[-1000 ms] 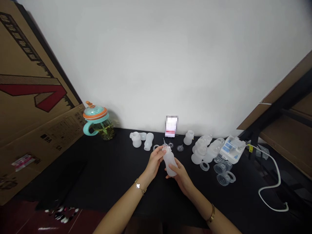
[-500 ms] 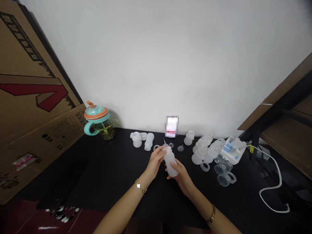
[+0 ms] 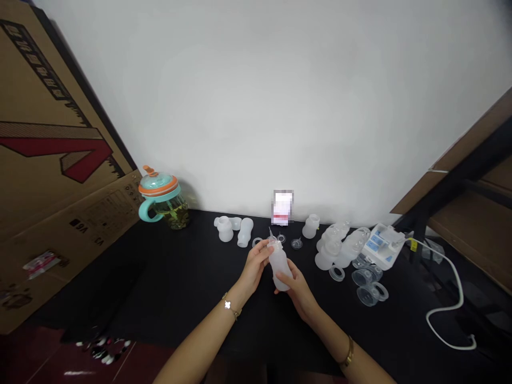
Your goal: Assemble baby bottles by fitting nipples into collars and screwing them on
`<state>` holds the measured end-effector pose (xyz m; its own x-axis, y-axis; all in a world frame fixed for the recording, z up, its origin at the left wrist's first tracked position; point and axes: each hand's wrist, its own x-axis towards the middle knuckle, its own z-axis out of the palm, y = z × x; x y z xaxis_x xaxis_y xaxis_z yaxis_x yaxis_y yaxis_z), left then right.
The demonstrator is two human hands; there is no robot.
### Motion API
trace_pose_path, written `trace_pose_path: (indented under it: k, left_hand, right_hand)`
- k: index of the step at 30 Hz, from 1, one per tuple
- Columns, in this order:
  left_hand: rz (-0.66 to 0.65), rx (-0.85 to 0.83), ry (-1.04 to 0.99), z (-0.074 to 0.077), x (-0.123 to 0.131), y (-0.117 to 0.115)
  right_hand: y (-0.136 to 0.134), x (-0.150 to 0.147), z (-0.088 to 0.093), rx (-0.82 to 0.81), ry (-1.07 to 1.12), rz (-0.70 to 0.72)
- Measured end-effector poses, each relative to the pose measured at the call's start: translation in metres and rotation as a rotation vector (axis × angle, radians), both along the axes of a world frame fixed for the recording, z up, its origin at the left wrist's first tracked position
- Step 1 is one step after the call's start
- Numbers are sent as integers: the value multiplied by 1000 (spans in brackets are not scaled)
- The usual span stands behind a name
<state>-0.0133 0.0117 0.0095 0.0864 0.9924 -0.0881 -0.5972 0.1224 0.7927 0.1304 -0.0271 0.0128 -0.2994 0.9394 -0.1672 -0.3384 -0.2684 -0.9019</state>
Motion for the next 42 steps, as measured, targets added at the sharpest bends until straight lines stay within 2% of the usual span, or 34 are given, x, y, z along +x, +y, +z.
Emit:
trace_pose_path:
  k: [19, 29, 42]
  left_hand:
    - [-16, -3, 4, 0, -1, 1]
    - [1, -12, -9, 1, 0, 0]
    - [-20, -19, 5, 2, 1, -1]
  right_hand:
    - [2, 2, -6, -35, 42, 19]
    - [1, 0, -3, 22, -82, 11]
    - [2, 2, -6, -29, 17, 23]
